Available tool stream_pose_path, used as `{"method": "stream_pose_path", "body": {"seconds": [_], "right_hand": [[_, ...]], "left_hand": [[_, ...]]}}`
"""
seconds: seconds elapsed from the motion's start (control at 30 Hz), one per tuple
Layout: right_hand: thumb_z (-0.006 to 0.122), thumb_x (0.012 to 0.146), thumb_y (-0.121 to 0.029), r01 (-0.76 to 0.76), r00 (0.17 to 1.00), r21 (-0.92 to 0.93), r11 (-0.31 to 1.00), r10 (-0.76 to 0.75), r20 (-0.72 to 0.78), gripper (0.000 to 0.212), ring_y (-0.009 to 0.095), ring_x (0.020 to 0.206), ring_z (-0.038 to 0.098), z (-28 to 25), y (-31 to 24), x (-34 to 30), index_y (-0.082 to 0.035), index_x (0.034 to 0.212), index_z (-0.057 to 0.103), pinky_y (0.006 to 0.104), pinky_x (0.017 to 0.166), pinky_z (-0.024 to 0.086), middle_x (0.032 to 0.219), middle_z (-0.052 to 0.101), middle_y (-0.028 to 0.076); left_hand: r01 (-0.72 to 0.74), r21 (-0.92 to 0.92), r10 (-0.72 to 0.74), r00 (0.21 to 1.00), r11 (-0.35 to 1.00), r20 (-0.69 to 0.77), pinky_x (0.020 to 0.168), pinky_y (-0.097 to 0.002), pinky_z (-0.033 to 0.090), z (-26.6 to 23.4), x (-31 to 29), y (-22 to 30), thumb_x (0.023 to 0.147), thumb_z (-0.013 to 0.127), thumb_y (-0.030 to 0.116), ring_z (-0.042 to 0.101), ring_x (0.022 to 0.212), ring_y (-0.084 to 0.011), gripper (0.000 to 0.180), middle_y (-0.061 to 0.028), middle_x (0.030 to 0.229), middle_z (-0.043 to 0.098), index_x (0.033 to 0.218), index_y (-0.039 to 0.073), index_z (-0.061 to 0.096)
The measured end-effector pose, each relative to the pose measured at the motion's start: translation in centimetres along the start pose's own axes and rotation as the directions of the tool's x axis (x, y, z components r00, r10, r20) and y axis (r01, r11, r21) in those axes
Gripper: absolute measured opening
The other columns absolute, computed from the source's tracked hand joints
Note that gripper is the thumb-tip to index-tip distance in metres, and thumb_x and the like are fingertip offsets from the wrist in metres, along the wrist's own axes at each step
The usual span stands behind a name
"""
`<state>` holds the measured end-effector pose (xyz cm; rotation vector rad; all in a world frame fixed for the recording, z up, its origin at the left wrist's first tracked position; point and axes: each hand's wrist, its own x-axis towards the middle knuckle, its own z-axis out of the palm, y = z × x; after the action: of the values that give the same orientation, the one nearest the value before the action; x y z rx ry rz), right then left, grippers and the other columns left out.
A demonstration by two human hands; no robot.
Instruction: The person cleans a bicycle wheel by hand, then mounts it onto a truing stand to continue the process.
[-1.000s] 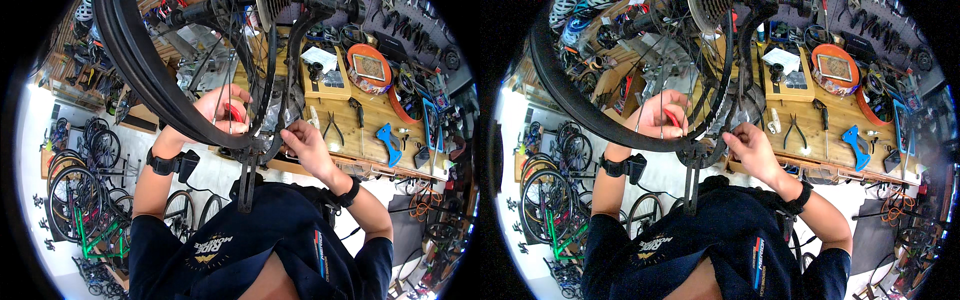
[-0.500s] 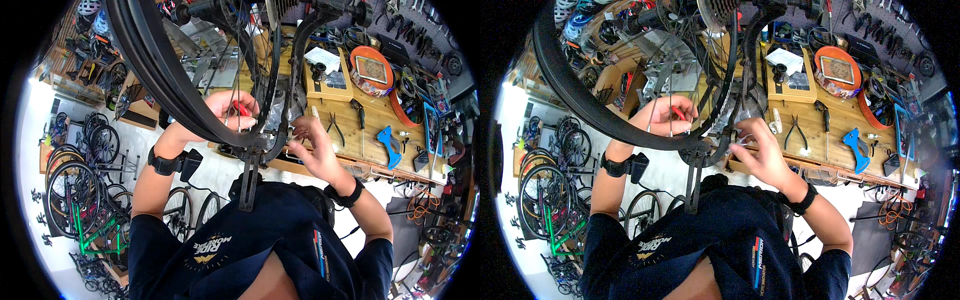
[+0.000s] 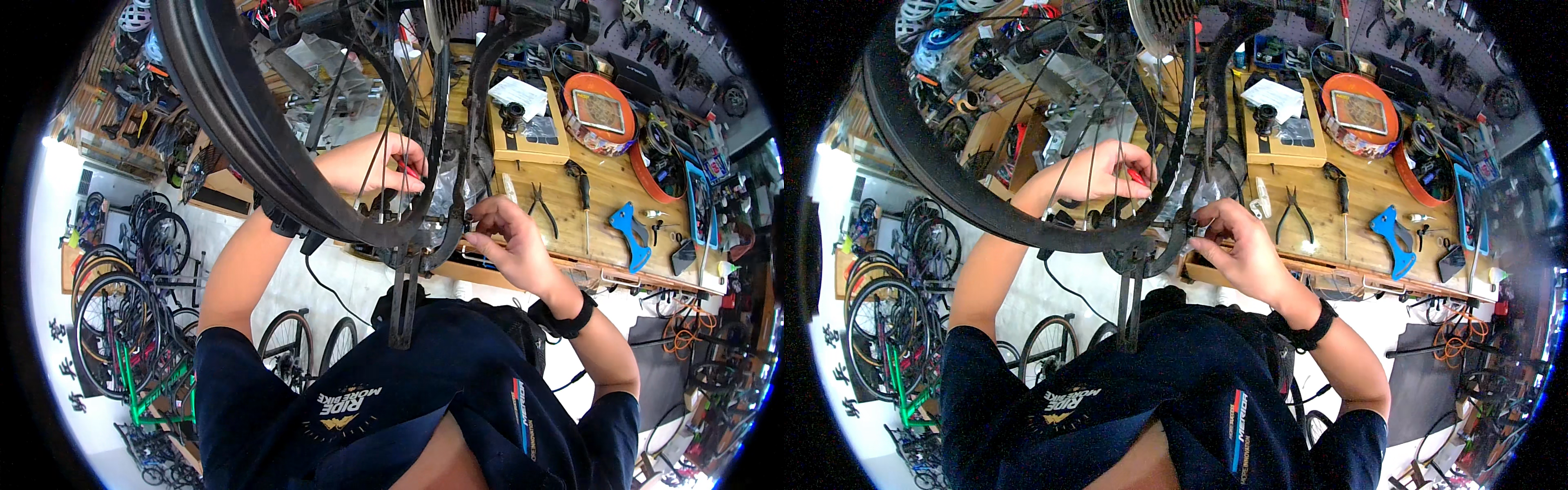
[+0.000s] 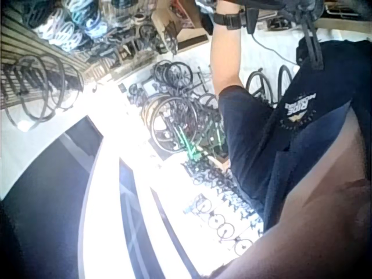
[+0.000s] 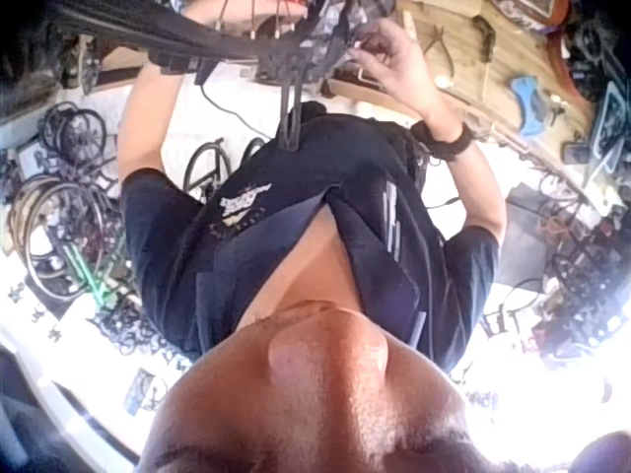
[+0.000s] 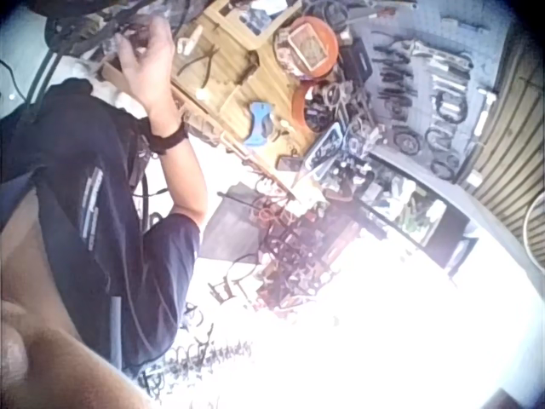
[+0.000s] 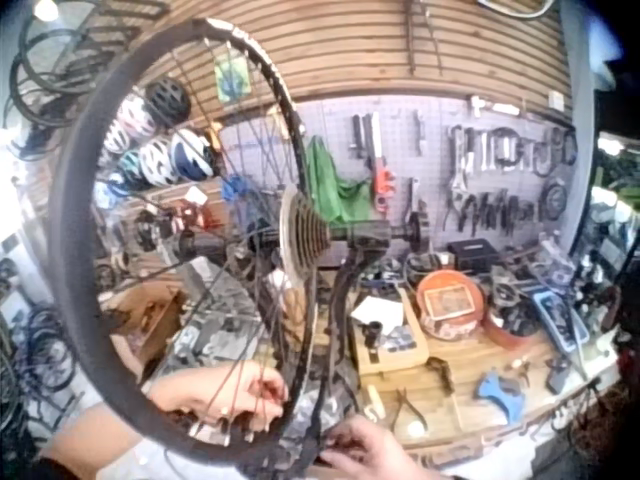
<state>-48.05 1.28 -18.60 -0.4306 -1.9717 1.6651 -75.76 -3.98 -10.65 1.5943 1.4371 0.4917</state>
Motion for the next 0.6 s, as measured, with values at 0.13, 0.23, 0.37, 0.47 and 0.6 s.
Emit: {"method": "stream_pose_path", "body": {"seconds": [0.13,0.23,0.37,0.47,0.6], "right_hand": [[0.073,0.084,-0.005,-0.026,1.0,-0.02,0.999,0.027,0.006,0.029,0.014,0.079,0.06,-0.1,0.1,-0.1,0.0,0.108,0.058,0.0278,0.072,0.05,0.089,0.057,0.008],[0.069,0.087,-0.001,-0.018,0.999,-0.028,0.999,0.019,0.035,0.027,0.01,0.079,0.056,0.0,-0.2,0.0,0.0,0.109,0.054,0.0252,0.073,0.048,0.085,0.056,0.004],[0.067,0.088,0.001,-0.01,0.999,-0.049,0.999,0.012,0.048,0.026,0.008,0.078,0.055,-0.1,0.0,0.0,-0.001,0.11,0.052,0.024,0.073,0.047,0.083,0.057,0.002],[0.073,0.084,-0.006,-0.033,0.999,0.006,0.999,0.033,-0.002,0.029,0.014,0.078,0.059,0.0,0.2,-0.1,0.001,0.107,0.058,0.028,0.071,0.05,0.087,0.058,0.008],[0.073,0.084,-0.006,-0.04,0.999,0.002,0.999,0.04,0.006,0.029,0.014,0.078,0.059,-0.1,0.0,0.0,0.001,0.108,0.058,0.0279,0.071,0.05,0.088,0.058,0.009]], "left_hand": [[-0.018,0.023,0.018,1.0,1.0,0.003,0.081,-0.0281,0.049,-0.1,0.1,-0.1,0.082,0.077,0.016,0.061,0.086,-0.0117,0.024,-0.0044,0.089,0.067,0.094,-0.002,0.065],[-0.035,0.015,0.035,0.999,0.999,0.015,0.081,-0.0281,0.049,-0.4,-0.5,0.4,0.081,0.078,0.015,0.061,0.085,-0.0119,0.024,-0.0046,0.088,0.067,0.092,-0.002,0.065],[-0.015,-0.108,0.02,0.999,0.994,0.048,0.079,-0.0267,0.048,-0.6,-2.4,2.8,0.08,0.077,0.013,0.061,0.083,-0.0112,0.021,-0.0043,0.088,0.067,0.088,-0.001,0.064],[0.018,-0.227,-0.012,1.0,0.974,0.028,0.074,-0.0252,0.047,-0.8,-4.2,5.1,0.077,0.078,0.012,0.06,0.08,-0.0109,0.02,-0.0052,0.084,0.066,0.084,0.0,0.064],[-0.063,-0.37,0.039,0.997,0.927,-0.073,0.065,-0.023,0.043,-1.2,-6.0,7.8,0.076,0.079,0.023,0.057,0.07,-0.0113,0.029,-0.0058,0.074,0.061,0.076,0.002,0.059]]}}
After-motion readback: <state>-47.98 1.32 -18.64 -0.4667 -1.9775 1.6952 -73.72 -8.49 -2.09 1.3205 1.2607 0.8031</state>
